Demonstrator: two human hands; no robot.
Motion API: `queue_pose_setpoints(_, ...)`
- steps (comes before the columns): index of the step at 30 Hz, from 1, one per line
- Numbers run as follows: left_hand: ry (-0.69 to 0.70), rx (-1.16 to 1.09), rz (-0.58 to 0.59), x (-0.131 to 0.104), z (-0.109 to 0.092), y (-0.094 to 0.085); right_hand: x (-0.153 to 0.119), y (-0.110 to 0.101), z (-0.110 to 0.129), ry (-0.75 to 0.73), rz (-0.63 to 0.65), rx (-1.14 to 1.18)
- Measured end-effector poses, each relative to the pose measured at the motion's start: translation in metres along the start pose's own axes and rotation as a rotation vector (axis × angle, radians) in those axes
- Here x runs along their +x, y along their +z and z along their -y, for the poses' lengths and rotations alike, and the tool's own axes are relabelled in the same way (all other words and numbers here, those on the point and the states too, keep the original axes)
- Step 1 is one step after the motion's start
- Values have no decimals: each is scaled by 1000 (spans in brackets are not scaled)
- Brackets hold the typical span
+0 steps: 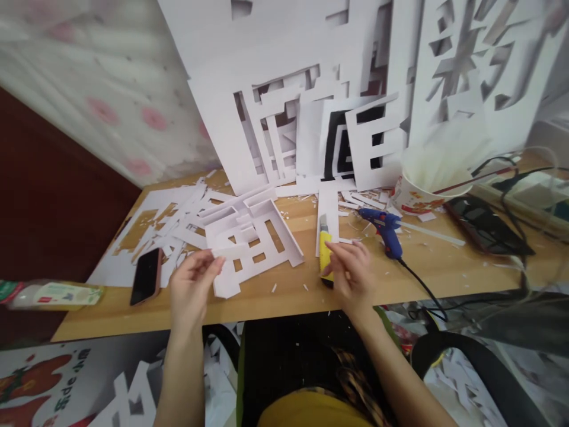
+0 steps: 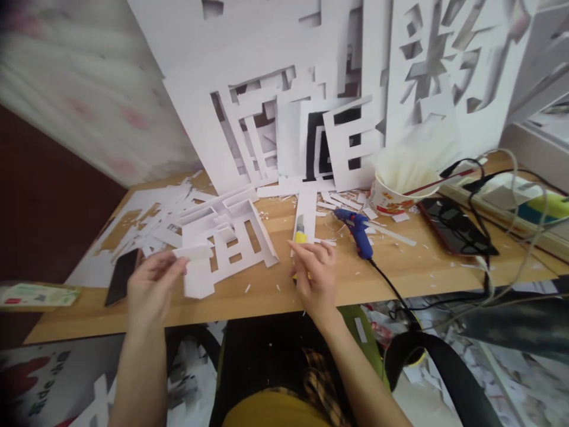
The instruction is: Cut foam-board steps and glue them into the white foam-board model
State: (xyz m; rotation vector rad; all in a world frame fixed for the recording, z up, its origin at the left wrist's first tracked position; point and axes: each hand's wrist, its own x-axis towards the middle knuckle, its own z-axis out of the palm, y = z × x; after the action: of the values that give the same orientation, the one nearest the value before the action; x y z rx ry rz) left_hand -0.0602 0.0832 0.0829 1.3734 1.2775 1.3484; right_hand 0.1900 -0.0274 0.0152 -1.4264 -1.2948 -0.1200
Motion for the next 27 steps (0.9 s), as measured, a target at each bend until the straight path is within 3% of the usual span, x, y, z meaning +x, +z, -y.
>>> queue_pose_setpoints(4, 298, 567, 171, 27, 5, 11, -14, 17, -8, -88, 289, -132)
queue_pose_setpoints(9, 528, 796, 298, 43, 25, 36, -20, 22, -9, -84, 362, -237)
queue_pose_setpoints(16, 670, 905, 295, 43, 38, 41, -16, 22, -10, -60, 361, -195)
queue_pose_setpoints(27, 624, 881, 317, 40, 41, 40, -14, 19, -11, -24, 375, -130)
